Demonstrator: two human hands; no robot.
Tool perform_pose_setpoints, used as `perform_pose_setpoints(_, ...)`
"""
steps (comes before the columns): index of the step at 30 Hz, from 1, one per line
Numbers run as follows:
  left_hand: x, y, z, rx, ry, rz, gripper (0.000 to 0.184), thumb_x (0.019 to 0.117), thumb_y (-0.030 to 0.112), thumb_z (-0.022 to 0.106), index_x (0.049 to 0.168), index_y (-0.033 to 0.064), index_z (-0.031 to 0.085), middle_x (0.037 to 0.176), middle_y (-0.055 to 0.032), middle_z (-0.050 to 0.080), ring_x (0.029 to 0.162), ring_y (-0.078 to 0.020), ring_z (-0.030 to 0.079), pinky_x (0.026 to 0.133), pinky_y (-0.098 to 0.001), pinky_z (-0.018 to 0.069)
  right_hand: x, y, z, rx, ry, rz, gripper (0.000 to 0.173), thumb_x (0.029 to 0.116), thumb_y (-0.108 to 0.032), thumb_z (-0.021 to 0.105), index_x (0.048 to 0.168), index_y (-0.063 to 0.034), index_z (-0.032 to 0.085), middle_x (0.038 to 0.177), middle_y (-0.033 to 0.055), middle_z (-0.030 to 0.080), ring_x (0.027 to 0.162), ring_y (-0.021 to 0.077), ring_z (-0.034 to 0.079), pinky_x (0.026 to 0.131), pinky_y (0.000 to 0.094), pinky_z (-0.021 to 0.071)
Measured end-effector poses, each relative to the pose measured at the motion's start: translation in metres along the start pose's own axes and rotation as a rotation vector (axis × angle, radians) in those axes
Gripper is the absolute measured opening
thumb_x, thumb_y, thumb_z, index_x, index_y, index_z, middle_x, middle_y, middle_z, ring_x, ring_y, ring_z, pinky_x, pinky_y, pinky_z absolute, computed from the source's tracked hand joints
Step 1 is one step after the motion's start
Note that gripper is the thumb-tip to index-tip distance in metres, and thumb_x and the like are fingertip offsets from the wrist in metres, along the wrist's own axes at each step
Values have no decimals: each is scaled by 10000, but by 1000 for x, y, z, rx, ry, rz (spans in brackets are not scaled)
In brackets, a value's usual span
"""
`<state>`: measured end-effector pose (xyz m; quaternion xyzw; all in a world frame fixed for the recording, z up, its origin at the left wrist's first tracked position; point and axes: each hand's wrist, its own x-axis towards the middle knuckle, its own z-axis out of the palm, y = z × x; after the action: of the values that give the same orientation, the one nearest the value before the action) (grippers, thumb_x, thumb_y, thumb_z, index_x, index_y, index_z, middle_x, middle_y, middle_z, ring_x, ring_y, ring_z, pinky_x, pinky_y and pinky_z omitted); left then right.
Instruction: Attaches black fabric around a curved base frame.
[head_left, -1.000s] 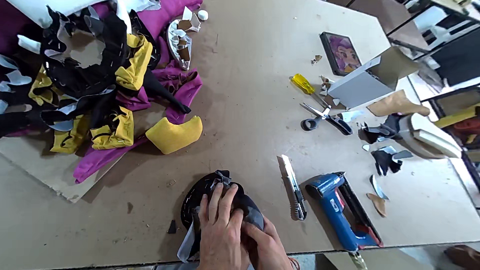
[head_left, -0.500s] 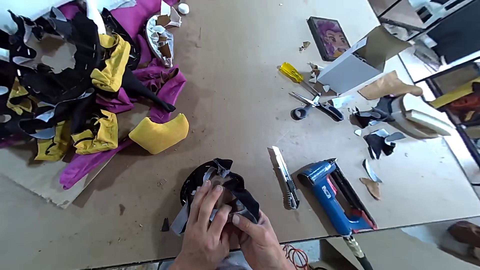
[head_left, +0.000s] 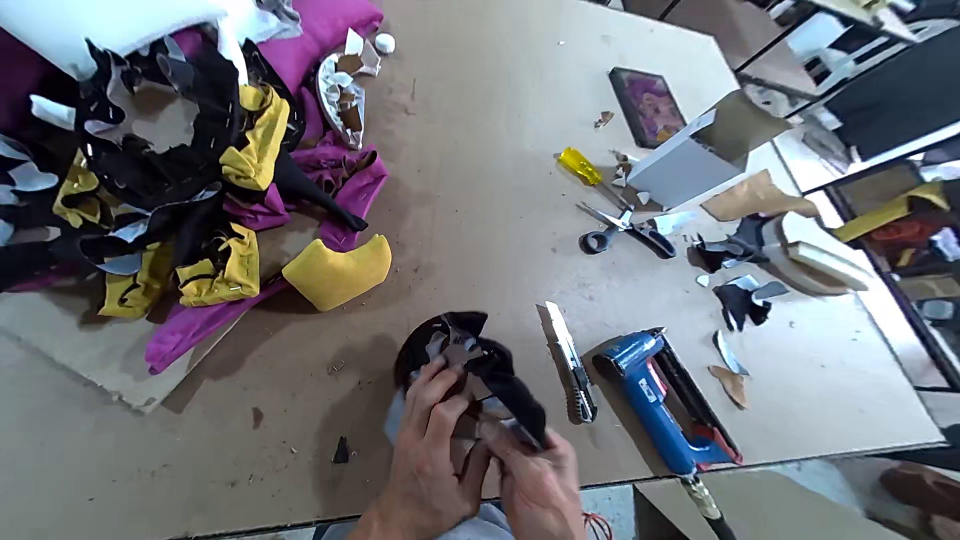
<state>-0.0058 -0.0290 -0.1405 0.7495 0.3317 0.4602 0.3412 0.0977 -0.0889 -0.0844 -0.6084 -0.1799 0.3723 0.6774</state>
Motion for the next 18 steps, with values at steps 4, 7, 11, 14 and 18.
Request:
perform_pose_setpoints(4, 21, 14, -14, -336, 10, -187, 270, 1009, 166, 528, 1206, 18, 639, 1272, -99, 670, 1222, -159, 634, 1024, -378, 559, 29, -30, -5, -831, -68, -826, 237, 870, -270, 756, 1035, -101, 748, 1147, 79, 738, 1198, 210, 660, 1033, 376, 558)
perform_pose_setpoints(7, 10, -11, -46, -194, 291, -434, 233, 951, 23, 456, 1101, -68, 609, 1060, -100, 682, 975, -145, 683, 846, -329, 600, 36, 20, -5, -1190, -212, -921, 325, 809, -250, 730, 1113, -142, 766, 1269, 99, 711, 1289, 342, 601, 1060, 530, 509)
perform_pose_setpoints(11, -3, -5, -64, 203, 102, -270, 284, 1009, 217, 498, 1053, 29, 707, 1135, -118, 700, 1134, -200, 655, 973, -386, 555, 7, 32, -14, -1234, -481, -693, 619, 764, -396, 711, 1292, -72, 692, 1466, 141, 585, 1419, 327, 492, 1131, 524, 460)
perform_pose_setpoints(14, -9, -3, -32, 467, -63, -84, 265, 1007, 327, 565, 1103, 167, 753, 1190, -51, 720, 1220, -250, 638, 1020, -462, 528, 21, -31, -69, -1327, -237, -641, 423, 871, -231, 674, 1242, -32, 712, 1353, 218, 631, 1277, 351, 603, 1018, 499, 541)
perform_pose_setpoints(18, -16, -18, -4, 684, -61, 0, 230, 998, 276, 600, 1128, 188, 769, 1157, -14, 734, 1147, -253, 664, 964, -425, 545, 66, -57, -176, -1617, 9, -370, 643, 878, -257, 714, 1437, 15, 550, 1422, 335, 521, 1284, 534, 531, 1005, 690, 455)
